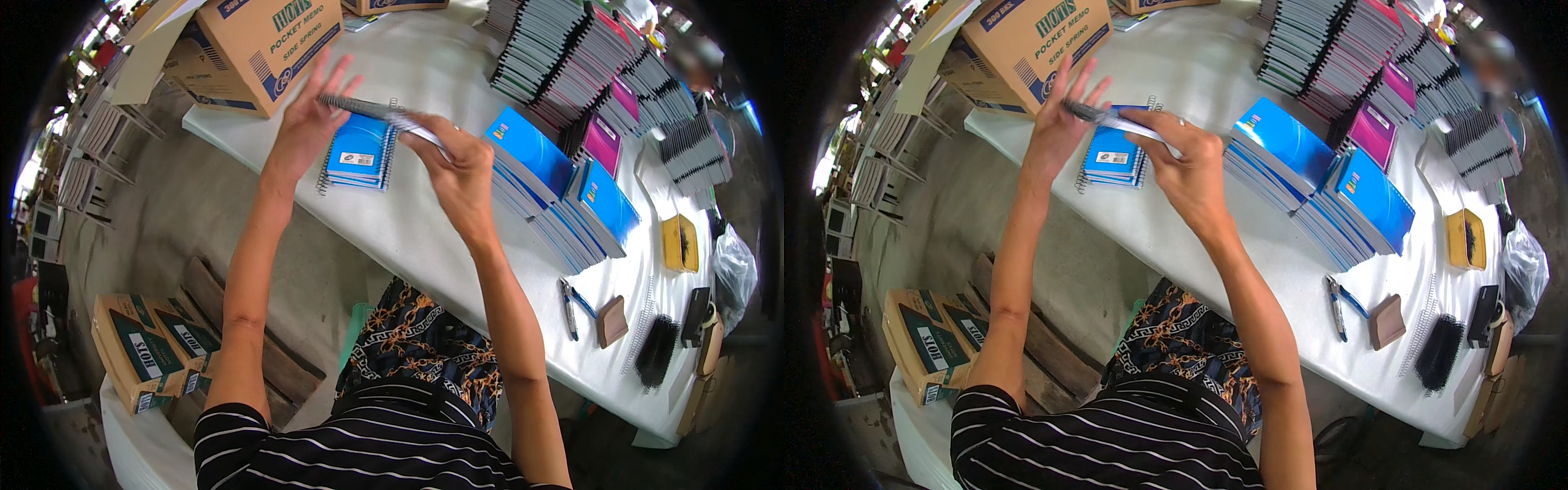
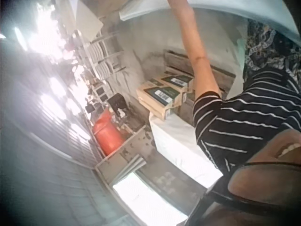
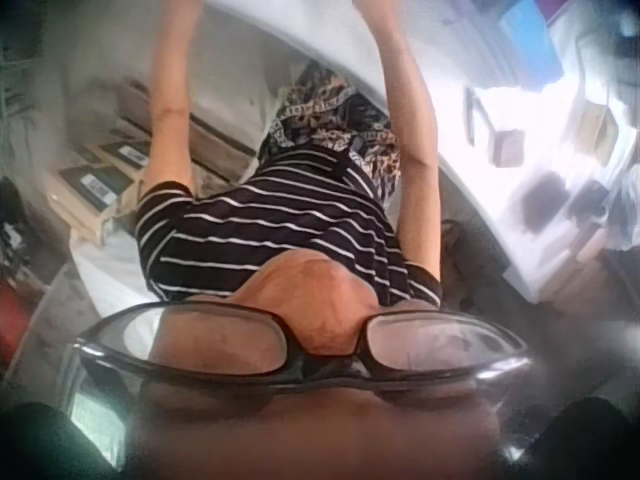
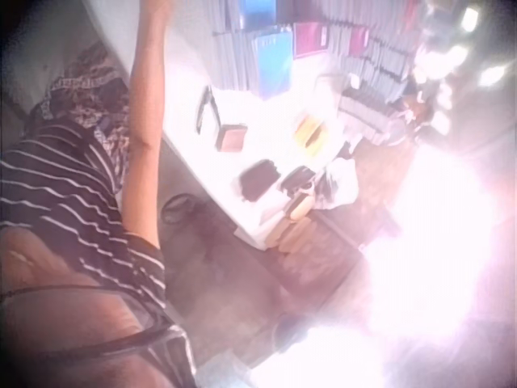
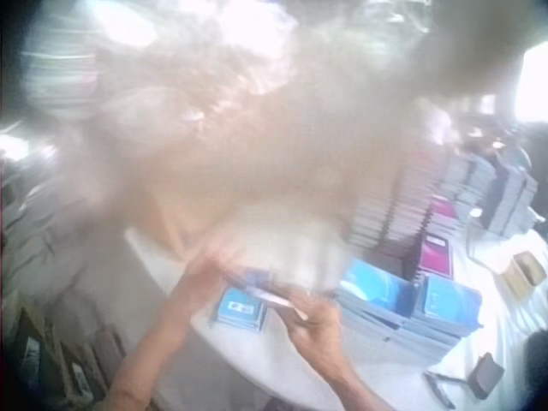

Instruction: The person repeatedly picks up a blue spiral-bound notebook, inserts a metal spiral binding into the pre-punched holes along the spine, and places the finished notebook into a growing stack on the table. This process is repeated for multiple notebooks throughout the clip.

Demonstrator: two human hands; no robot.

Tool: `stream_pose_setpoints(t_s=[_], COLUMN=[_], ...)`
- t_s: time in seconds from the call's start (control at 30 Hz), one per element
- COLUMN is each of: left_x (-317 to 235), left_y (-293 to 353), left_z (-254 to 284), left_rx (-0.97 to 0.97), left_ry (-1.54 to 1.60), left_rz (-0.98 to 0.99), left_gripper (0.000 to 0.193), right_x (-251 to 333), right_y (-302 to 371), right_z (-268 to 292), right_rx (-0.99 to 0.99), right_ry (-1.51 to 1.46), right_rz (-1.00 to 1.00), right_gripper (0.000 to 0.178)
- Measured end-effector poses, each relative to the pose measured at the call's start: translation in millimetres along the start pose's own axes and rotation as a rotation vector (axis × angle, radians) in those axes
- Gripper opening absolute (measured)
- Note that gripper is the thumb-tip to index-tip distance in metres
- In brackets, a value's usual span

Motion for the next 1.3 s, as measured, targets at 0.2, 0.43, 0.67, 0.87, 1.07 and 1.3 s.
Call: stream_pose_setpoints(t_s=[0.2,0.43,0.67,0.87,1.07,1.3], left_x=[36.7,61.8,34.1,43.8,96.4,87.4], left_y=[29.1,32.4,14.7,43.0,75.6,97.1], left_z=[61.6,69.8,32.1,-72.2,-130.1,-187.6], left_rx=[0.066,0.175,0.125,-0.092,-0.073,0.197], left_ry=[-0.696,-0.859,-1.334,-0.320,0.642,0.184], left_rz=[0.444,0.457,0.228,0.381,0.954,0.702], left_gripper=[0.071,0.060,0.058,0.069,0.066,0.054], right_x=[-24.6,-25.2,-65.4,-64.4,-55.4,-57.3], right_y=[-7.4,36.7,45.0,50.2,92.7,184.6], right_z=[-76.7,69.2,93.5,96.0,70.6,106.7], right_rx=[-0.135,-0.580,-0.629,-0.579,-0.470,-0.617], right_ry=[0.861,0.809,1.198,1.194,1.161,0.742], right_rz=[0.603,0.273,0.223,0.292,0.483,0.184], right_gripper=[0.041,0.044,0.051,0.054,0.051,0.076])
Point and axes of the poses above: each hand's wrist, its own y-axis away from the middle knuckle, its own z-axis out of the back of the hand, x = y × z, the point moved 7 cm from there along -y, towards the middle knuckle, and after that the axes turned 13 degrees about -z, right-handed, at the moved point
